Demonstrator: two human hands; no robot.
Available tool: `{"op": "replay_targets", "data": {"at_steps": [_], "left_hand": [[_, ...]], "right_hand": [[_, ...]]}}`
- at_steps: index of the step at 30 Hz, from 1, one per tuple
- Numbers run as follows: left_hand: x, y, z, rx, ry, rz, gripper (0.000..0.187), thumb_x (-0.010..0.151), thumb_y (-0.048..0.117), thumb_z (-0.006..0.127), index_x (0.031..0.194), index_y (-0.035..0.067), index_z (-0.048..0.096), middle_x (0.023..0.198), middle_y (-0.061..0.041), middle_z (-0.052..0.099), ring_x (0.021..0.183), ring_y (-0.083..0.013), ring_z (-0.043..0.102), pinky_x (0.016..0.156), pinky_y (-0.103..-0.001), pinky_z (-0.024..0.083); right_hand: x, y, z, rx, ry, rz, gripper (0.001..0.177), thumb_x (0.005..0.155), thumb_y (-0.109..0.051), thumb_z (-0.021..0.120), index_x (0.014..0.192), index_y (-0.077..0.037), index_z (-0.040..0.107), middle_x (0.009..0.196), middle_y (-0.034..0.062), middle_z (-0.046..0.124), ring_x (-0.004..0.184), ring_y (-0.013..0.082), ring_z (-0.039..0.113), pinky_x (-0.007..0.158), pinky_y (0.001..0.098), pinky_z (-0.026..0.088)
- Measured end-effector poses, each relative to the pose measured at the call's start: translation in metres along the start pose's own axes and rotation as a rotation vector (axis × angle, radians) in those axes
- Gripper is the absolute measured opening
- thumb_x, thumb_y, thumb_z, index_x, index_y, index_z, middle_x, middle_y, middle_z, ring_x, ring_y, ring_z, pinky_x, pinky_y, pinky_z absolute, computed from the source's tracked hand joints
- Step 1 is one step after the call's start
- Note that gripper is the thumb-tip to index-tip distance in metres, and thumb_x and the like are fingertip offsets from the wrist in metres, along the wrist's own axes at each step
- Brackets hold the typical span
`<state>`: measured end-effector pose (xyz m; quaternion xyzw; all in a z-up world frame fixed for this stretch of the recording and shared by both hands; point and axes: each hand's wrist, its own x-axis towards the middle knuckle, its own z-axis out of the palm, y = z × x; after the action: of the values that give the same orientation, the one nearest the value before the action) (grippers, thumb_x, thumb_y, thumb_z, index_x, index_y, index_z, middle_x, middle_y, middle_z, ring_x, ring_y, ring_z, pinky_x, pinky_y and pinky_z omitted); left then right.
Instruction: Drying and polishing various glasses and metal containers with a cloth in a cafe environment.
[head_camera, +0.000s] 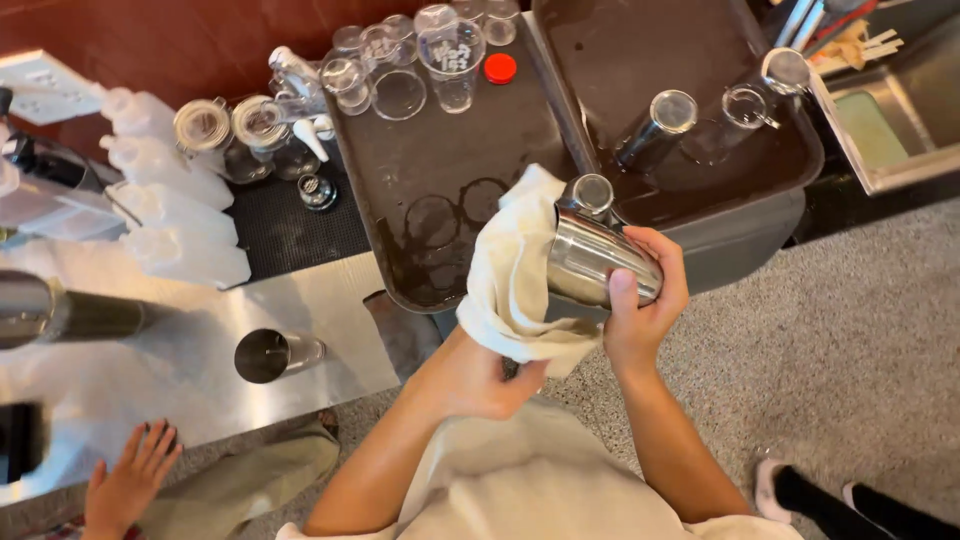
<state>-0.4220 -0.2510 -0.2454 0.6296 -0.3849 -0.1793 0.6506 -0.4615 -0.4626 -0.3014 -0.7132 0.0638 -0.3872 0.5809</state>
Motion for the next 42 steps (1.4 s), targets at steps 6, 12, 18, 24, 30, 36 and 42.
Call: {"op": "replay_targets", "data": {"at_steps": [6, 12, 18, 24, 30, 36, 42], "left_hand": [[0.002, -0.012, -0.030, 0.364, -0.194, 0.038, 0.037, 0.078, 0.001, 0.069, 0.115, 0.008, 0.069, 0.103, -0.014, 0.069, 0.088, -0.0357, 0.064, 0.078, -0.041, 0.055], [0.027, -0.022, -0.017, 0.286, -0.030, 0.234, 0.048, 0.076, 0.028, 0.096, 0.113, 0.012, 0.069, 0.109, -0.007, 0.069, 0.099, -0.0269, 0.069, 0.087, -0.039, 0.055], [0.034, -0.021, -0.015, -0.053, 0.017, 0.041, 0.069, 0.068, 0.029, 0.097, 0.125, 0.005, 0.064, 0.119, -0.004, 0.070, 0.107, -0.0186, 0.068, 0.095, -0.035, 0.057], [0.040, -0.022, -0.009, -0.093, -0.037, -0.008, 0.056, 0.080, 0.010, 0.090, 0.127, 0.002, 0.061, 0.121, -0.007, 0.069, 0.110, -0.0153, 0.066, 0.095, -0.033, 0.057], [0.040, -0.013, 0.012, -0.497, 0.003, -0.152, 0.048, 0.087, 0.006, 0.084, 0.129, 0.000, 0.061, 0.120, -0.005, 0.072, 0.108, -0.0118, 0.068, 0.095, -0.031, 0.059], [0.042, -0.006, 0.011, 0.045, -0.073, 0.224, 0.043, 0.084, 0.007, 0.084, 0.122, 0.006, 0.064, 0.117, -0.008, 0.073, 0.106, -0.0203, 0.071, 0.093, -0.033, 0.059], [0.024, -0.028, -0.002, 0.877, -0.448, 0.487, 0.029, 0.074, 0.008, 0.075, 0.102, 0.012, 0.069, 0.092, -0.010, 0.070, 0.085, -0.0308, 0.068, 0.074, -0.044, 0.054]], "right_hand": [[-0.004, -0.011, -0.001, -0.030, -0.038, 0.180, 0.032, 0.099, -0.026, 0.065, 0.117, 0.002, 0.066, 0.105, 0.0051, 0.068, 0.100, 0.0123, 0.063, 0.093, 0.0265, 0.051], [-0.017, -0.015, 0.021, -0.021, -0.081, 0.225, 0.031, 0.102, -0.028, 0.063, 0.113, 0.001, 0.066, 0.101, 0.0058, 0.069, 0.096, 0.0113, 0.062, 0.088, 0.0254, 0.051], [-0.007, -0.019, 0.019, -0.047, -0.055, 0.237, 0.038, 0.106, -0.037, 0.058, 0.113, 0.000, 0.065, 0.100, 0.0066, 0.069, 0.094, 0.0121, 0.063, 0.086, 0.0256, 0.051], [0.010, -0.047, 0.019, 0.101, -0.151, 0.091, 0.053, 0.104, -0.047, 0.059, 0.124, 0.003, 0.055, 0.115, 0.0145, 0.064, 0.105, 0.0186, 0.064, 0.094, 0.0297, 0.053], [0.002, -0.025, 0.003, -0.097, -0.046, -0.283, 0.050, 0.104, -0.042, 0.060, 0.115, 0.007, 0.059, 0.114, 0.0228, 0.065, 0.100, 0.0244, 0.067, 0.090, 0.0323, 0.056], [0.005, -0.030, -0.007, 0.140, -0.064, 0.067, 0.040, 0.105, -0.033, 0.057, 0.111, 0.007, 0.063, 0.107, 0.0186, 0.072, 0.096, 0.0219, 0.070, 0.088, 0.0315, 0.057], [0.028, -0.016, -0.018, 0.379, -0.323, 0.645, 0.034, 0.102, -0.026, 0.057, 0.103, 0.006, 0.068, 0.094, 0.0142, 0.074, 0.082, 0.0170, 0.070, 0.074, 0.0311, 0.056]]}}
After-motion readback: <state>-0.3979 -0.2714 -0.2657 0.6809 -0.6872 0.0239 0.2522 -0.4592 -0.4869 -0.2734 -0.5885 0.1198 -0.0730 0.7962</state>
